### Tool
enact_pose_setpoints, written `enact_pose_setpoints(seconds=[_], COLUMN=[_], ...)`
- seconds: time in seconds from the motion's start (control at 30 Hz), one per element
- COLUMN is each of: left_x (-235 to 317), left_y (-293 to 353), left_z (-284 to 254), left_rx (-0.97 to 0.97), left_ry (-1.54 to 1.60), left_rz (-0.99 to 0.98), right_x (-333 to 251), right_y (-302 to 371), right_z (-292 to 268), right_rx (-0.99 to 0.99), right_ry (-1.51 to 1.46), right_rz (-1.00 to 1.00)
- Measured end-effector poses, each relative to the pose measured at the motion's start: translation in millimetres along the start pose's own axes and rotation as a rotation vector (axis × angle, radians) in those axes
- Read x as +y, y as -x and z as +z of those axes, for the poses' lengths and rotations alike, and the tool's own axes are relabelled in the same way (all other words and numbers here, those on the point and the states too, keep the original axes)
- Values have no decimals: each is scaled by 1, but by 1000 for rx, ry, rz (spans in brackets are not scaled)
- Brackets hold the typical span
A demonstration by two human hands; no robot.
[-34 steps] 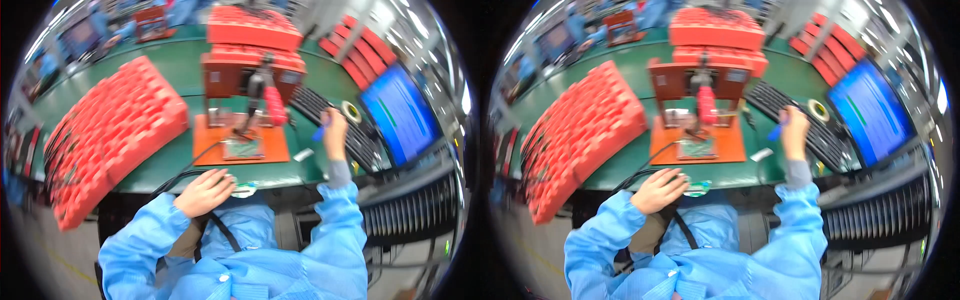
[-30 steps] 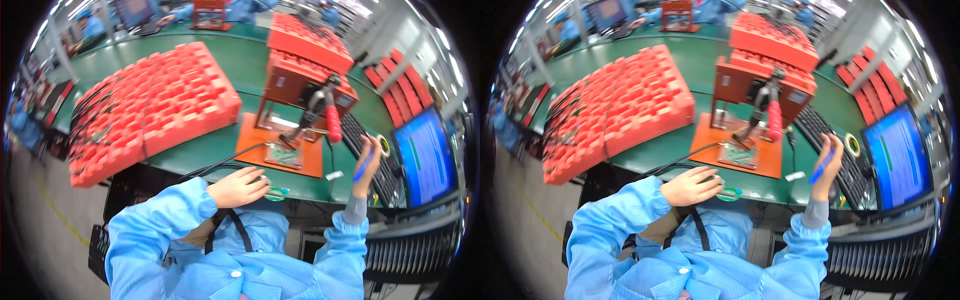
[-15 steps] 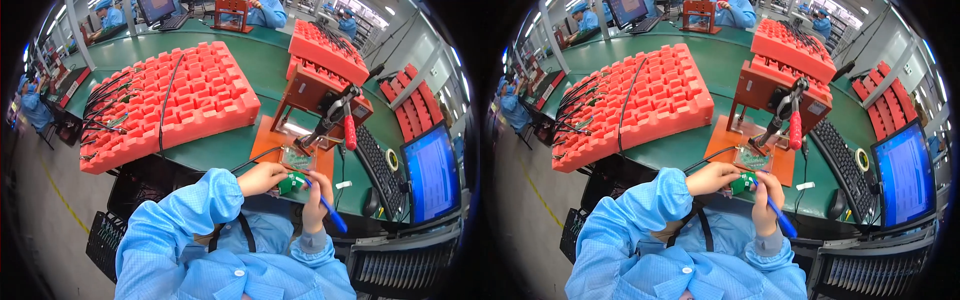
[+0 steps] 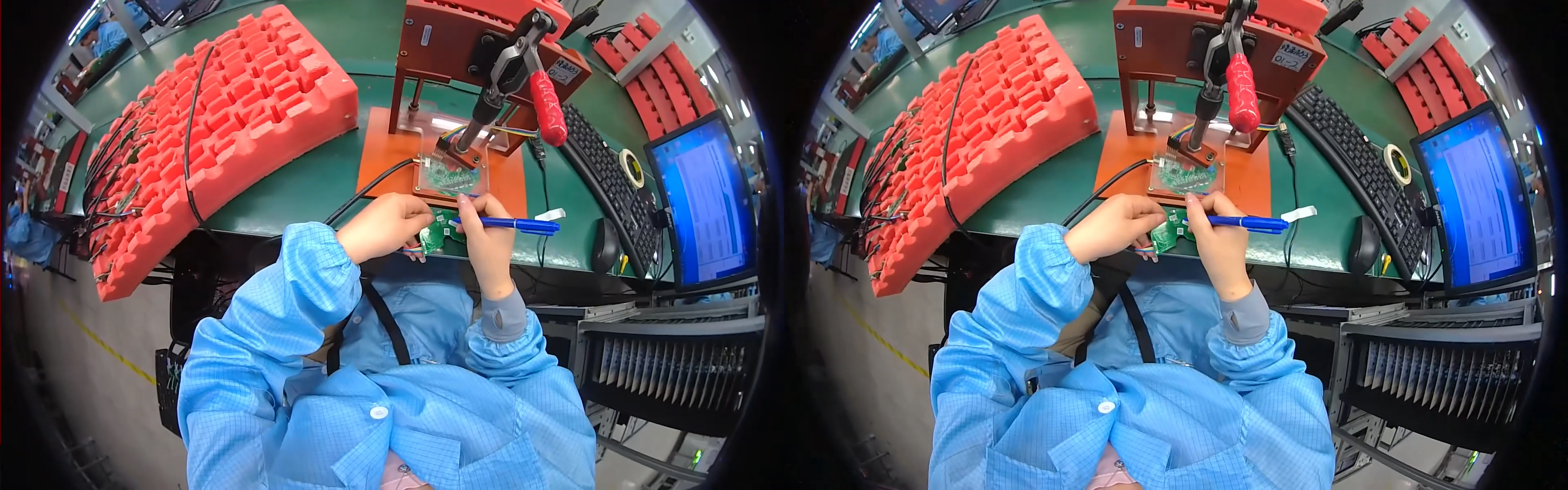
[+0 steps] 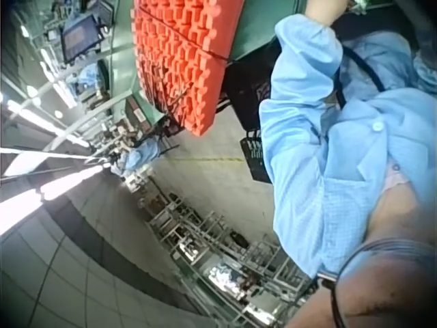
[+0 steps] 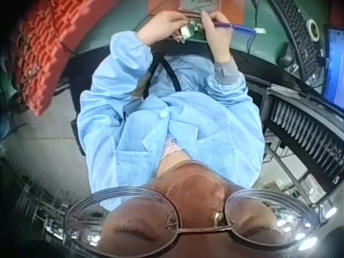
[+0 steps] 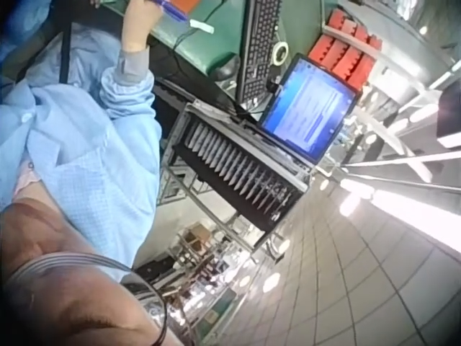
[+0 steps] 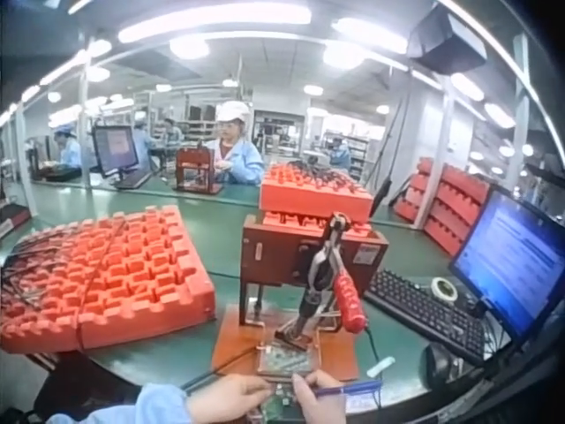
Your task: The person assembles and tests electronic circuit boards by hand, using a specialized testing fixture and cables.
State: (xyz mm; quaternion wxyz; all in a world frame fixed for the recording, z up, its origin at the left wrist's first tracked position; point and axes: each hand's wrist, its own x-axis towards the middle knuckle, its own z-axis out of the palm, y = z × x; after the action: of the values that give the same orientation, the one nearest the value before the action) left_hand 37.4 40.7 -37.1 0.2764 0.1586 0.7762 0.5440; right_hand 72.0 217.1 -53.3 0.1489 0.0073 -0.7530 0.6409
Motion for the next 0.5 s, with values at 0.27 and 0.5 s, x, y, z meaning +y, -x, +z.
enact_pose_setpoints(seconds=[0.27,0.5], left_x=[-2,4], left_y=[0,-2], left_z=[1,0], left_rx=[-2,-8], left_ry=[3,27], left_rz=[11,-23], right_x=[1,2], right_y=[-1,-3], right_z=[-2,-3], right_rx=[-38,30], right_ry=[97,66], right_rz=[-15,-32])
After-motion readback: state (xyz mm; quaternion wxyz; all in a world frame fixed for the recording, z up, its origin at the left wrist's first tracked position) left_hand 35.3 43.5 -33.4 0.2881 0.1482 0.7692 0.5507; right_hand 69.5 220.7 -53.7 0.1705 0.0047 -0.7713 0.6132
